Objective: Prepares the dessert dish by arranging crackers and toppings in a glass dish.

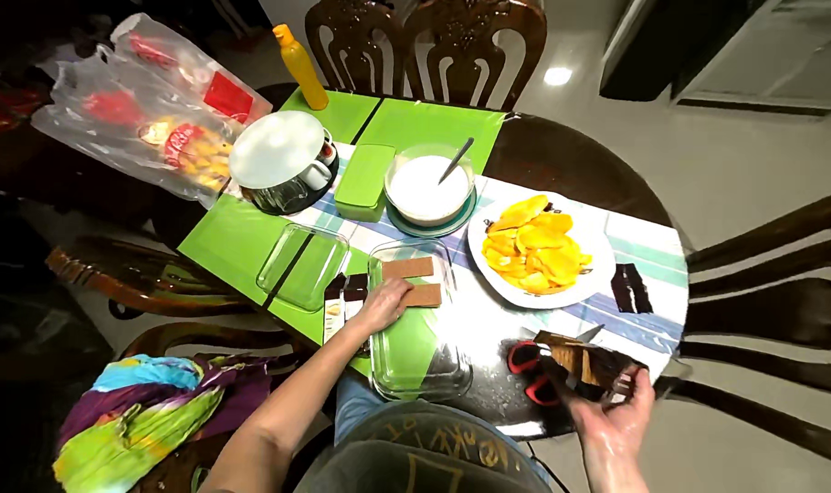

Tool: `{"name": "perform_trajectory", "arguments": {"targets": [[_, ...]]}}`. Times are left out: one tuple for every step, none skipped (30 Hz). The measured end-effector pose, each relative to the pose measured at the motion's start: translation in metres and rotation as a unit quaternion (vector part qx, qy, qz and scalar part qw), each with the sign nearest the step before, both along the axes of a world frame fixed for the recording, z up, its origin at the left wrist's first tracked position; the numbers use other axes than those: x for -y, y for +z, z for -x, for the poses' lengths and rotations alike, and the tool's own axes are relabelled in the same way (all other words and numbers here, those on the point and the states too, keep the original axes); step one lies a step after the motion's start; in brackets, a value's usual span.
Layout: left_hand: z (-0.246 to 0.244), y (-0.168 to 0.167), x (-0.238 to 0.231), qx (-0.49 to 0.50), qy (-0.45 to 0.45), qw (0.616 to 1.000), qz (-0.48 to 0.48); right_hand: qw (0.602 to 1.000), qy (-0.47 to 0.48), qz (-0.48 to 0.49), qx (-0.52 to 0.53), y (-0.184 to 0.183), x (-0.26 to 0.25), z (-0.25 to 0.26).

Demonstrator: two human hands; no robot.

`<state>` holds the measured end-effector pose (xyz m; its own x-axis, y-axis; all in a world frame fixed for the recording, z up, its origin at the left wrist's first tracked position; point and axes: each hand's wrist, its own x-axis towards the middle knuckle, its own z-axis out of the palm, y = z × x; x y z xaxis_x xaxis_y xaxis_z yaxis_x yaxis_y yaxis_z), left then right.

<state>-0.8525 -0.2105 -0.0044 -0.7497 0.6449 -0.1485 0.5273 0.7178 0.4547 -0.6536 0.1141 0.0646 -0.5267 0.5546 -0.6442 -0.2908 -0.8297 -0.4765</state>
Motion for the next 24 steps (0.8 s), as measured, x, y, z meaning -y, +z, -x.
{"name": "perform_trajectory", "arguments": {"targets": [[-0.001,-0.003,0.0,0.006,0.001,1.0,0.008,1.0,0.0,0.0,-0.003,0.0,0.0,0.002],[0.0,-0.005,0.0,0.01,0.008,1.0,0.012,1.0,0.002,0.002,-0.003,0.0,0.001,0.003],[0.002,-0.006,-0.001,0.014,0.017,1.0,0.015,1.0,0.006,0.001,0.001,-0.001,0.001,0.003],[0.004,-0.006,-0.002,0.014,0.026,0.999,0.016,1.0,0.012,-0.002,0.008,-0.002,0.001,0.003],[0.005,-0.007,-0.002,0.01,0.033,0.999,0.016,1.0,0.019,-0.006,0.013,-0.002,0.002,0.002],[0.006,-0.006,-0.003,0.005,0.039,0.999,0.018,1.0,0.025,-0.008,0.016,-0.002,0.003,0.002],[0.006,-0.007,-0.002,-0.004,0.045,0.999,0.019,0.999,0.029,-0.008,0.017,-0.002,0.005,0.001],[0.006,-0.008,-0.002,-0.015,0.05,0.998,0.019,0.999,0.033,-0.009,0.017,-0.002,0.006,0.001],[0.005,-0.01,-0.001,-0.028,0.055,0.998,0.017,0.999,0.035,-0.01,0.014,-0.003,0.007,-0.001],[0.003,-0.011,0.0,-0.044,0.058,0.997,0.015,0.999,0.037,-0.013,0.012,-0.004,0.007,-0.002],[0.001,-0.011,0.0,-0.056,0.059,0.997,0.009,0.999,0.039,-0.014,0.009,-0.006,0.008,-0.003],[-0.002,-0.008,-0.001,-0.06,0.057,0.997,0.004,0.999,0.041,-0.014,0.005,-0.007,0.008,-0.004],[-0.007,-0.004,-0.003,-0.057,0.05,0.997,-0.003,0.999,0.041,-0.015,0.006,-0.008,0.008,-0.005],[-0.014,0.0,-0.005,-0.048,0.038,0.998,-0.008,0.999,0.041,-0.018,0.01,-0.008,0.008,-0.006],[-0.023,0.003,-0.006,-0.033,0.023,0.999,-0.012,0.999,0.041,-0.02,0.013,-0.008,0.008,-0.007],[-0.031,0.004,-0.006,-0.02,0.009,1.0,-0.013,0.999,0.042,-0.022,0.017,-0.009,0.009,-0.008],[-0.039,0.003,-0.005,-0.012,-0.001,1.0,-0.011,0.999,0.044,-0.024,0.02,-0.009,0.01,-0.009],[-0.045,0.0,-0.002,-0.006,-0.008,1.0,-0.008,0.998,0.044,-0.027,0.025,-0.01,0.01,-0.009],[-0.048,-0.003,0.001,-0.006,-0.011,1.0,-0.004,0.998,0.045,-0.028,0.027,-0.011,0.012,-0.009],[-0.048,-0.005,0.004,-0.005,-0.009,1.0,0.005,0.998,0.047,-0.027,0.028,-0.011,0.013,-0.009],[-0.048,-0.006,0.007,-0.002,-0.002,1.0,0.016,0.998,0.053,-0.023,0.025,-0.011,0.015,-0.01],[-0.047,-0.006,0.009,-0.001,0.005,1.0,0.027,0.998,0.057,-0.016,0.02,-0.011,0.017,-0.01],[-0.047,-0.004,0.009,-0.007,0.012,0.999,0.038,0.998,0.057,-0.008,0.017,-0.01,0.019,-0.009],[-0.047,-0.002,0.007,-0.016,0.018,0.999,0.047,0.998,0.057,-0.002,0.016,-0.008,0.021,-0.009]]}}
